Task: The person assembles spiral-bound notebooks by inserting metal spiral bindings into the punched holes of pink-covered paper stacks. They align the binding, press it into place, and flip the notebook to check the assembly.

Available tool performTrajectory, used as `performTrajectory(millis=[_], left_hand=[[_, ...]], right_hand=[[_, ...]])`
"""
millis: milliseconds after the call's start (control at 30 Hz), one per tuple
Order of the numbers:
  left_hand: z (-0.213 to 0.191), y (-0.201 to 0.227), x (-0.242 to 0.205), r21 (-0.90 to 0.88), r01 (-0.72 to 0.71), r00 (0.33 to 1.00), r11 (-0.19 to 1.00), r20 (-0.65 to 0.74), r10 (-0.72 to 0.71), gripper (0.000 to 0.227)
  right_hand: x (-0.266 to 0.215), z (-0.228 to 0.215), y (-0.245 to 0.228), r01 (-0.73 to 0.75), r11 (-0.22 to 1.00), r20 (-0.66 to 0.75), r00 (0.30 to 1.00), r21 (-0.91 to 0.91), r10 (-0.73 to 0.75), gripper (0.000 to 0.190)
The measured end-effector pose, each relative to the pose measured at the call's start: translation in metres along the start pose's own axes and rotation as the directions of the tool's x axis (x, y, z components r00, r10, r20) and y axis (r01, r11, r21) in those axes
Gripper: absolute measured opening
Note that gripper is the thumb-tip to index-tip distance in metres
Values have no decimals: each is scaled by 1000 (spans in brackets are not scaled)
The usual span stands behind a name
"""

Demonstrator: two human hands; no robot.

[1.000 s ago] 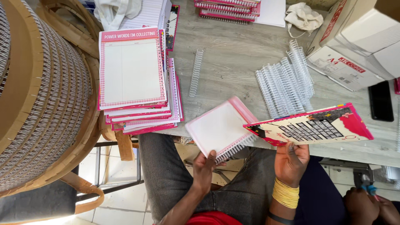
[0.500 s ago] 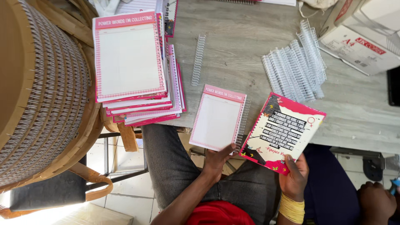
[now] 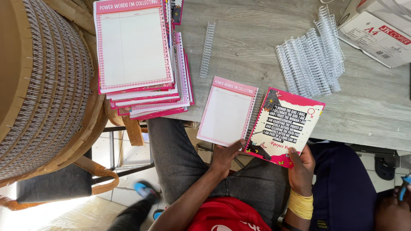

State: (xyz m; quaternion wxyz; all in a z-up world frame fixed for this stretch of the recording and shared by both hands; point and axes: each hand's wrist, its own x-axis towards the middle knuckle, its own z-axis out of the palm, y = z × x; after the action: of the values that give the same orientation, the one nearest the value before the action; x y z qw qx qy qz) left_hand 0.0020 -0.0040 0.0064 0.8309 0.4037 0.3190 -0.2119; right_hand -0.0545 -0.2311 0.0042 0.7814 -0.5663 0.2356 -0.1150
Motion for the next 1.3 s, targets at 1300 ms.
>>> performTrajectory(millis=[1300], left_hand=[[-15, 83, -49, 695, -711, 655, 105, 601, 458, 52]], right_hand=[[-21, 72, 11, -5, 1000, 212, 977, -31, 11, 23]])
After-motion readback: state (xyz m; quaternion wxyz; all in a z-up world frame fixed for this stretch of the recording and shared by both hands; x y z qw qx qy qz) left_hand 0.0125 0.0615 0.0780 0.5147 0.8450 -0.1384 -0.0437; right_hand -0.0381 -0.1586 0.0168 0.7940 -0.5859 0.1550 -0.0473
